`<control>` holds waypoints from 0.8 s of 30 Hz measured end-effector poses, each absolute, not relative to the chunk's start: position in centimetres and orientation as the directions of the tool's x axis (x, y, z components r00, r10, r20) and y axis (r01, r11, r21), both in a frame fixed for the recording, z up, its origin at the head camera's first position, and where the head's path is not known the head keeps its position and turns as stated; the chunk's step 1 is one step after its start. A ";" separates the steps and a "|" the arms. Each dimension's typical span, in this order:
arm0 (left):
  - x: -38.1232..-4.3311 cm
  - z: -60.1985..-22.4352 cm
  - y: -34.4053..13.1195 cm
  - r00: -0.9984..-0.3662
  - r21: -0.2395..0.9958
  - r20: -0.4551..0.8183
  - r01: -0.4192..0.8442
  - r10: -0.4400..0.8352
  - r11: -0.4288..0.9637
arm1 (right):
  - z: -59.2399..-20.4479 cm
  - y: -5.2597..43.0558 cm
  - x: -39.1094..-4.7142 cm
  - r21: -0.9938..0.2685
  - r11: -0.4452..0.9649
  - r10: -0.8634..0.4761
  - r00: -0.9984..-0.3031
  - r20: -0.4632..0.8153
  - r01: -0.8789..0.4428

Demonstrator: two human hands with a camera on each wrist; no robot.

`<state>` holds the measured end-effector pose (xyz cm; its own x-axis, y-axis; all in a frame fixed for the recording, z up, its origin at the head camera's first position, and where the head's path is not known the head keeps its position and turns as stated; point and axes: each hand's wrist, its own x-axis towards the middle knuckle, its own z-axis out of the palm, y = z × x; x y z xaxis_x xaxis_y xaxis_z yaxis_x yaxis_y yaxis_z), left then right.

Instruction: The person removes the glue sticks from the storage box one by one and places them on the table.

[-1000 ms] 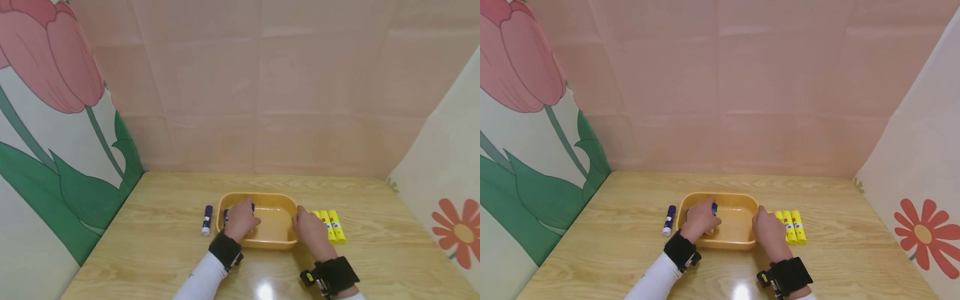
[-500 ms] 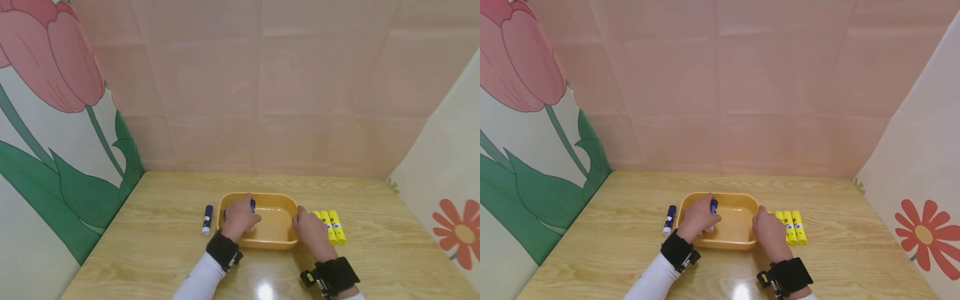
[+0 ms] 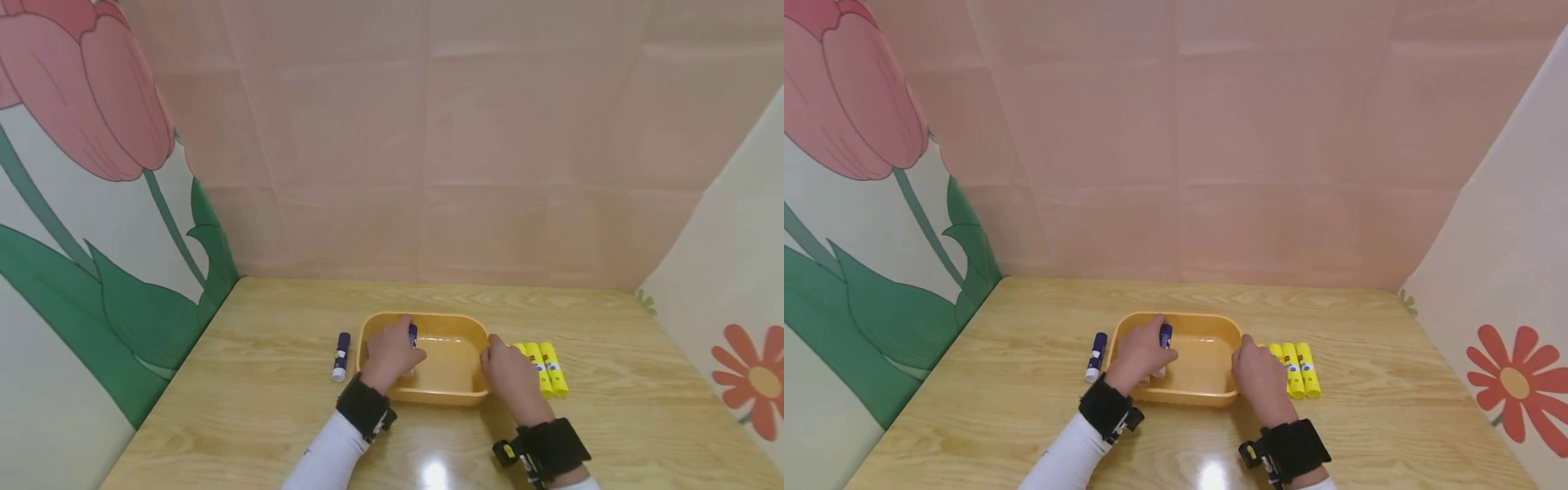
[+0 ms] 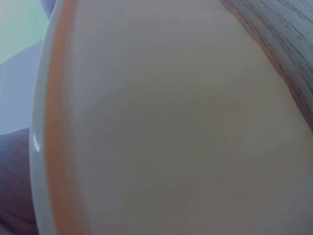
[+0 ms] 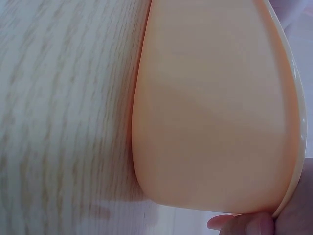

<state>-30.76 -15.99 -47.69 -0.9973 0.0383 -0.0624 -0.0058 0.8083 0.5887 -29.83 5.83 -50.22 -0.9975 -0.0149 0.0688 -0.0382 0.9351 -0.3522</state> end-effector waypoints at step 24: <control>-29.9 -46.6 -17.5 -1.000 0.653 0.010 0.022 0.021 0.757 | -50.2 5.8 -29.8 -0.363 0.931 -0.025 -0.999 0.047 -0.040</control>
